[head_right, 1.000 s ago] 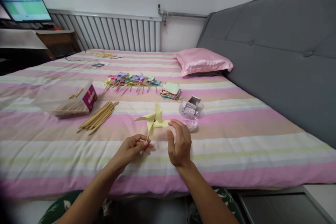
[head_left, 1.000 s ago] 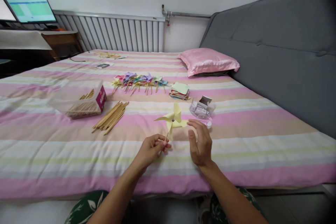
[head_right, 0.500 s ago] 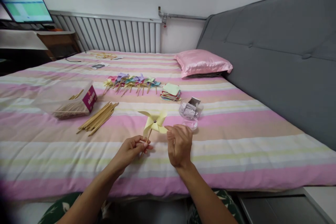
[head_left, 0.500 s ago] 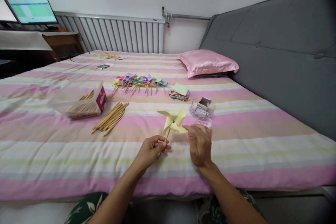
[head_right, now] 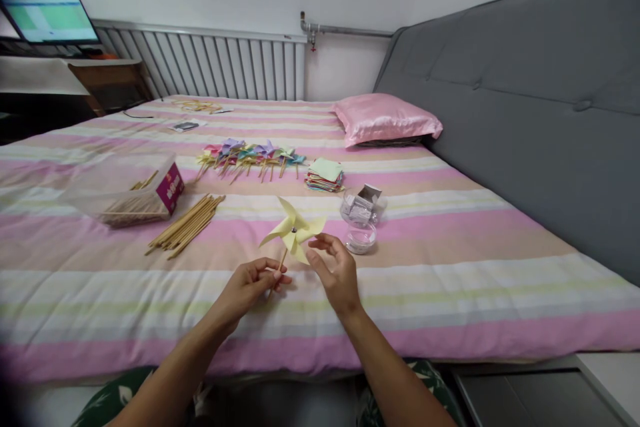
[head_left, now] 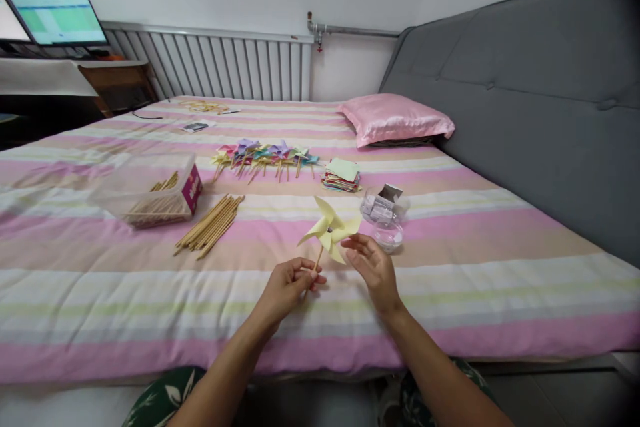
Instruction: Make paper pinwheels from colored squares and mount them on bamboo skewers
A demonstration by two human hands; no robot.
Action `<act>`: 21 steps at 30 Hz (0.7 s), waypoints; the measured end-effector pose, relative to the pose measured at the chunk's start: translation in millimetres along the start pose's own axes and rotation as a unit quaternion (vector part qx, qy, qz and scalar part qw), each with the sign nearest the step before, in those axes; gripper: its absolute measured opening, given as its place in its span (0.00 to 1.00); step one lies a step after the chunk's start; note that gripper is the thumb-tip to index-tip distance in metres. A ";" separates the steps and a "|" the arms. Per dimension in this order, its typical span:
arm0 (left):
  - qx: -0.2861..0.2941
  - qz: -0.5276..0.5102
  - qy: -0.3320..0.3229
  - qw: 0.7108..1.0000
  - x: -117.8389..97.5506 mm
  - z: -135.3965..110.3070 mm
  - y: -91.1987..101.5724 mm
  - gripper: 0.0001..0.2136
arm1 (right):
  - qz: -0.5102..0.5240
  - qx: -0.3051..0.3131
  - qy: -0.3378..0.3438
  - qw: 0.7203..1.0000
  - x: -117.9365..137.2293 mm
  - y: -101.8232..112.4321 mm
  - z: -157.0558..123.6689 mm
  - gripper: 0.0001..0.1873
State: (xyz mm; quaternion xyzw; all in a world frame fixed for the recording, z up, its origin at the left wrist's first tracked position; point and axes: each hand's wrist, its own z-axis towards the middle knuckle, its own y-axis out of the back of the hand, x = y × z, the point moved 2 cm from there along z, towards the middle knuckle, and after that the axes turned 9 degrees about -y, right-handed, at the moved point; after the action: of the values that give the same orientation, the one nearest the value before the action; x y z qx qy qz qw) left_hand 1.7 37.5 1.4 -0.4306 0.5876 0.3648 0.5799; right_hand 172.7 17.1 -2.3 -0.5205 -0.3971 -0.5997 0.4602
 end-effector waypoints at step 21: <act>0.091 0.030 -0.035 0.995 23.8 -3.2 -14.1 0.11 | 0.299 -0.064 -0.155 0.939 -11.5 -10.2 1.9 0.11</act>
State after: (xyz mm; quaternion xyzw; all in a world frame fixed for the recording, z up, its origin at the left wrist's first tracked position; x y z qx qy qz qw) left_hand 14.7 27.4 -21.0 -0.3451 0.6107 0.3417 0.6254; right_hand 163.8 23.2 -13.4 -0.7304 -0.2503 -0.3705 0.5164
